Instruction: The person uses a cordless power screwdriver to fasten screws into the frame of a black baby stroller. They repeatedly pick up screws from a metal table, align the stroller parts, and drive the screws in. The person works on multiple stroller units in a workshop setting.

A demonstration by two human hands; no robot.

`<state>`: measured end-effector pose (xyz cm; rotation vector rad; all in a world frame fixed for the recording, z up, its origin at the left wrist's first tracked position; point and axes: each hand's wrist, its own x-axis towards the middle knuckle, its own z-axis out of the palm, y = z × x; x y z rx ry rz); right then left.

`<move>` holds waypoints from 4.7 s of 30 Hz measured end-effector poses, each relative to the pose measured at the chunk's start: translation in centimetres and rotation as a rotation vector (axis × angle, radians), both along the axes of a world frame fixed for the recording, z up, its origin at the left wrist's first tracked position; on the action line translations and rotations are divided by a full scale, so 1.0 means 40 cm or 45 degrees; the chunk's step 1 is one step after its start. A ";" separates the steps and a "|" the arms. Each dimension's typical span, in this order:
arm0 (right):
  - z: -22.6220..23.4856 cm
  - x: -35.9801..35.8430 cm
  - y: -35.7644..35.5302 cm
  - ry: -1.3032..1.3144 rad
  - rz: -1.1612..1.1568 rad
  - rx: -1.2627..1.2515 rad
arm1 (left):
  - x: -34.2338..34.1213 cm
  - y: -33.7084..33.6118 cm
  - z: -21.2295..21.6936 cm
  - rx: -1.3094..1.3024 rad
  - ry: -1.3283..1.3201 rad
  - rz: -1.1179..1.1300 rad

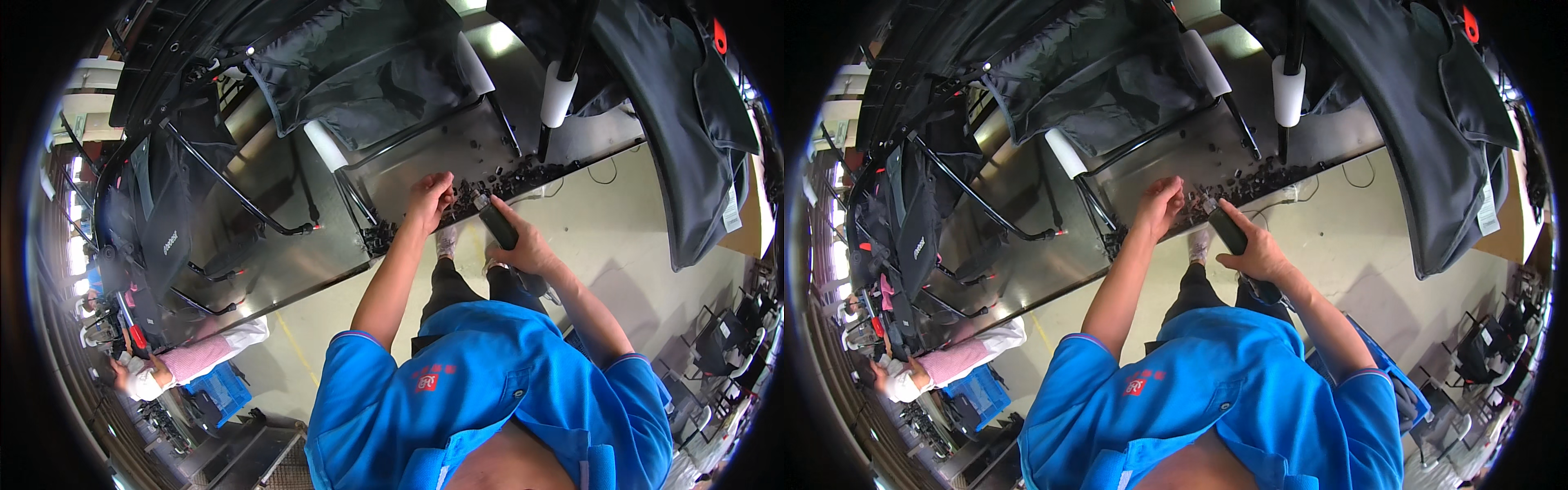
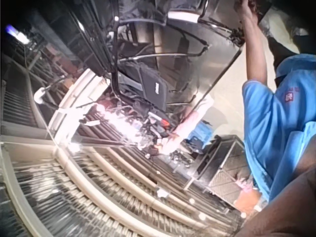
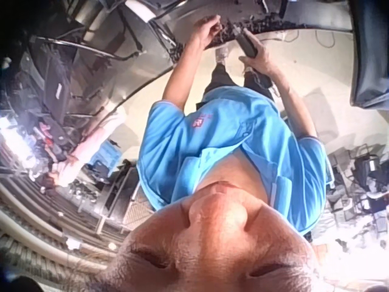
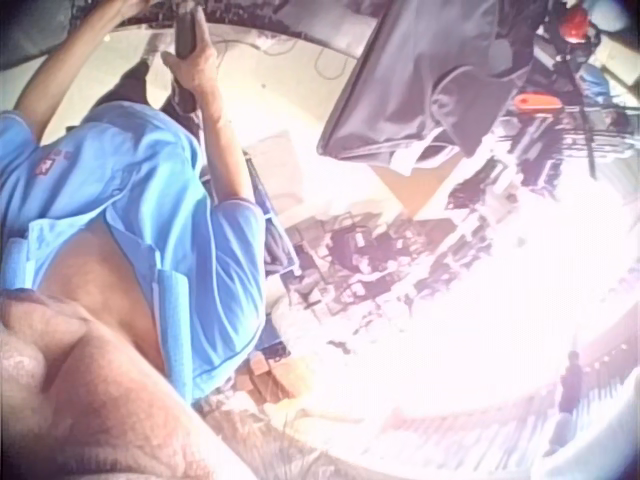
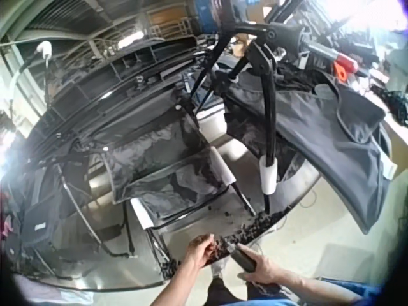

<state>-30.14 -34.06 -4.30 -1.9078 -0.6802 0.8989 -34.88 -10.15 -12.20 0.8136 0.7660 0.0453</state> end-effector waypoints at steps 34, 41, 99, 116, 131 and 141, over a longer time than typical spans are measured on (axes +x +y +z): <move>-0.008 0.011 -0.185 0.010 -0.413 0.106 | 0.293 0.032 -0.278 1.974 -0.222 -0.545; 0.105 0.025 -0.003 0.046 -0.273 0.120 | 0.168 -0.007 0.050 0.573 -0.368 -0.025; 0.254 -0.068 0.568 0.145 -0.043 0.247 | 0.256 0.910 0.098 1.609 -0.674 1.090; 0.239 -0.087 0.563 0.225 0.012 0.343 | 0.255 0.826 0.131 0.981 -0.726 1.098; 0.222 -0.073 0.573 0.264 -0.025 0.314 | 0.254 0.879 0.153 1.637 -0.493 1.098; 0.216 -0.061 0.583 0.298 -0.017 0.191 | 0.228 0.942 0.127 1.610 -0.681 0.936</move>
